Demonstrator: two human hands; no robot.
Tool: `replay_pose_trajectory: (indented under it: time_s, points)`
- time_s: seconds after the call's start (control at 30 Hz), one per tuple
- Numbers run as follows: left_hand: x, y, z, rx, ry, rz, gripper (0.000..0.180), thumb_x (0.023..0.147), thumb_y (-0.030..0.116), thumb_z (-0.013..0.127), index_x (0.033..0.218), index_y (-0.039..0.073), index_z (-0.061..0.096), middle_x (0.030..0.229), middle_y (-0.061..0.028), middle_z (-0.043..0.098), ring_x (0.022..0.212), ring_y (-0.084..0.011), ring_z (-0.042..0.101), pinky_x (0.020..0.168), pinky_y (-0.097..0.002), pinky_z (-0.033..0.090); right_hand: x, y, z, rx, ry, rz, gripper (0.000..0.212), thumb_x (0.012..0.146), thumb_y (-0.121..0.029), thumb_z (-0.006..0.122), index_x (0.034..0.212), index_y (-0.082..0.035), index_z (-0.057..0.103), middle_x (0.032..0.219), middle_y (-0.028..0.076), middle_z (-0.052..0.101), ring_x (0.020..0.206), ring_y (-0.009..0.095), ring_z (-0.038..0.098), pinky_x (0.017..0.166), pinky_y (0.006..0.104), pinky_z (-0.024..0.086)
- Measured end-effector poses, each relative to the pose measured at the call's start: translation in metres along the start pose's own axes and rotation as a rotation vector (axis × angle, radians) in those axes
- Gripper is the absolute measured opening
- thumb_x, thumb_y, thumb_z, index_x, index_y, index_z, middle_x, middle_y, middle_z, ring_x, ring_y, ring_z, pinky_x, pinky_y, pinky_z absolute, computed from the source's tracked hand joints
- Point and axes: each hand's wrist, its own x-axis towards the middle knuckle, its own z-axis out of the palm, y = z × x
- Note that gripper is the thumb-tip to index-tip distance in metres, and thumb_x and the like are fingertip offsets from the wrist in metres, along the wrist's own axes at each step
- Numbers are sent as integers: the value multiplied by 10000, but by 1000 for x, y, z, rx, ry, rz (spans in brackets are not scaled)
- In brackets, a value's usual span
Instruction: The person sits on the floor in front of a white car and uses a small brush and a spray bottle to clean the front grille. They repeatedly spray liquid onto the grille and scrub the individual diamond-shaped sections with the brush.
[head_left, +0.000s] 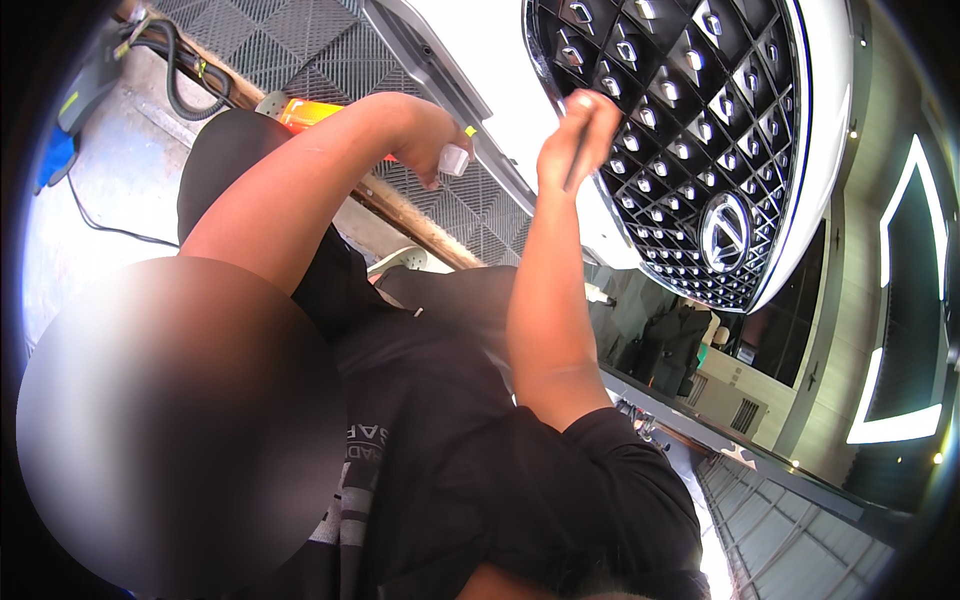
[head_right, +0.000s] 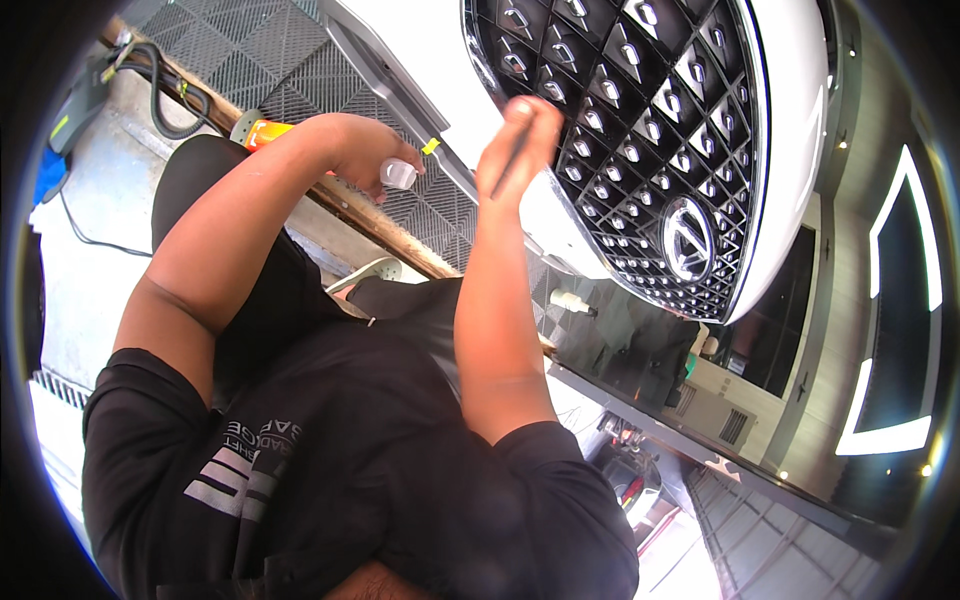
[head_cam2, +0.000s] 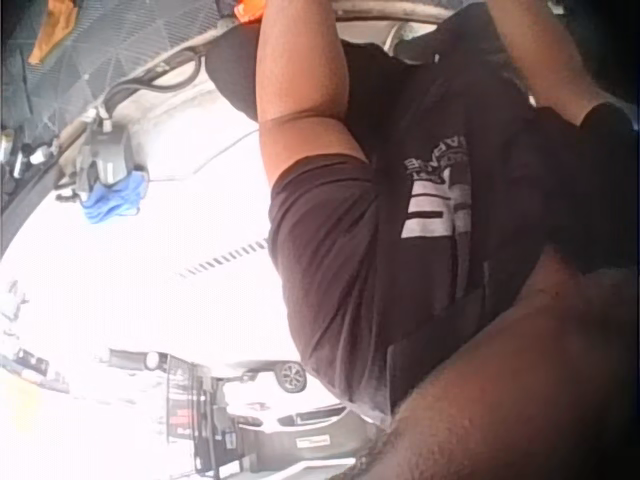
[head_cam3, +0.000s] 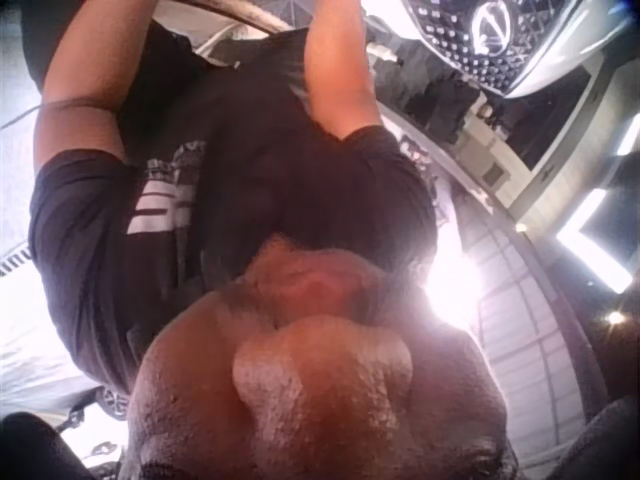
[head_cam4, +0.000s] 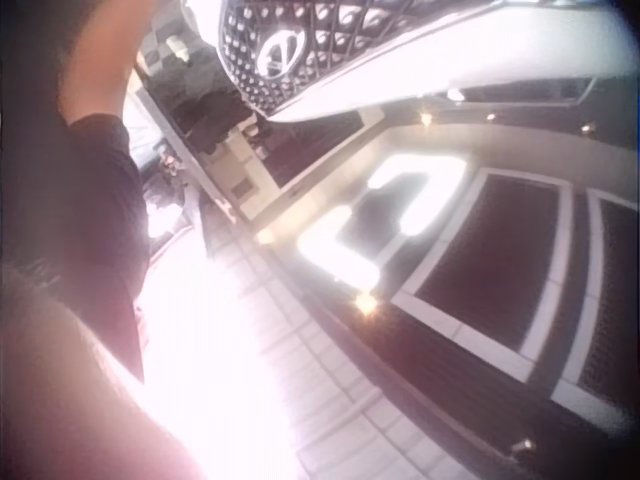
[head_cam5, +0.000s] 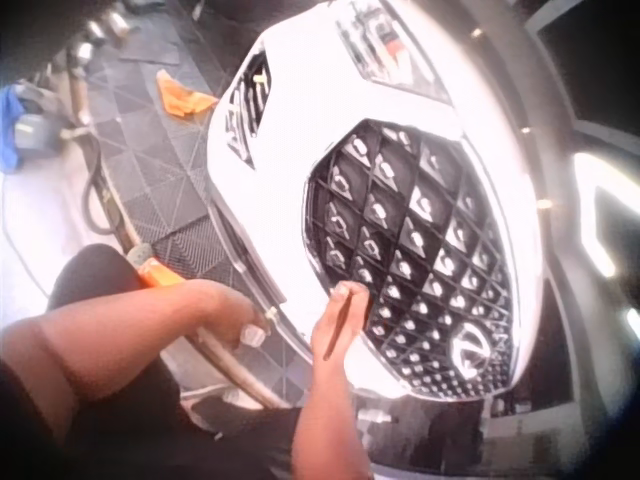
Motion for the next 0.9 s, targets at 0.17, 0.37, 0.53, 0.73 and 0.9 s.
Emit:
replay_pose_trajectory:
  time_s: [0.17, 0.37, 0.53, 0.73, 0.9]
  points:
    - [-6, 8, -1, -6, -11, -7, 809, 791, 184, 900, 1530, 237, 575, 1337, -142, 710, 1242, -348, 673, 1041, -451, 521, -12, 12, -8, -18, 4, 39, 126, 1097, -170, 571, 1111, -49, 607, 1017, 67, 633, 871, 143, 575, 781, 310, 500]
    - [-3, 2, -1, 1, -8, -20, 821, 786, 165, 894, 1536, 230, 568, 1311, -147, 723, 1206, -340, 690, 1009, -440, 541, -13, 13, 11, 80, -27, 106, 153, 1107, -197, 562, 1087, -50, 597, 972, 70, 603, 768, 137, 573, 717, 303, 503]
    - [-2, -2, -2, -45, -26, 2, 806, 758, 244, 926, 1500, 209, 613, 1304, -138, 735, 1239, -343, 679, 1070, -445, 513, -39, 24, -11, -90, -85, 172, 262, 1103, -262, 560, 1072, -6, 608, 966, 160, 625, 880, 301, 615, 840, 434, 502]
    - [-5, -3, -1, 14, 38, 63, 820, 768, 153, 910, 1519, 205, 586, 1296, -163, 730, 1196, -361, 695, 1018, -446, 535, -34, -2, -40, -173, -115, 49, 205, 1076, -209, 588, 1091, -13, 649, 991, 191, 647, 936, 371, 640, 876, 465, 505]
    - [-7, -1, -2, -14, 119, 70, 761, 758, 212, 924, 1463, 190, 639, 1301, -145, 735, 1232, -354, 684, 1055, -449, 522, -18, 8, -39, -208, -118, 64, 168, 1069, -179, 595, 1073, -23, 657, 1031, 199, 659, 927, 379, 653, 866, 466, 518]
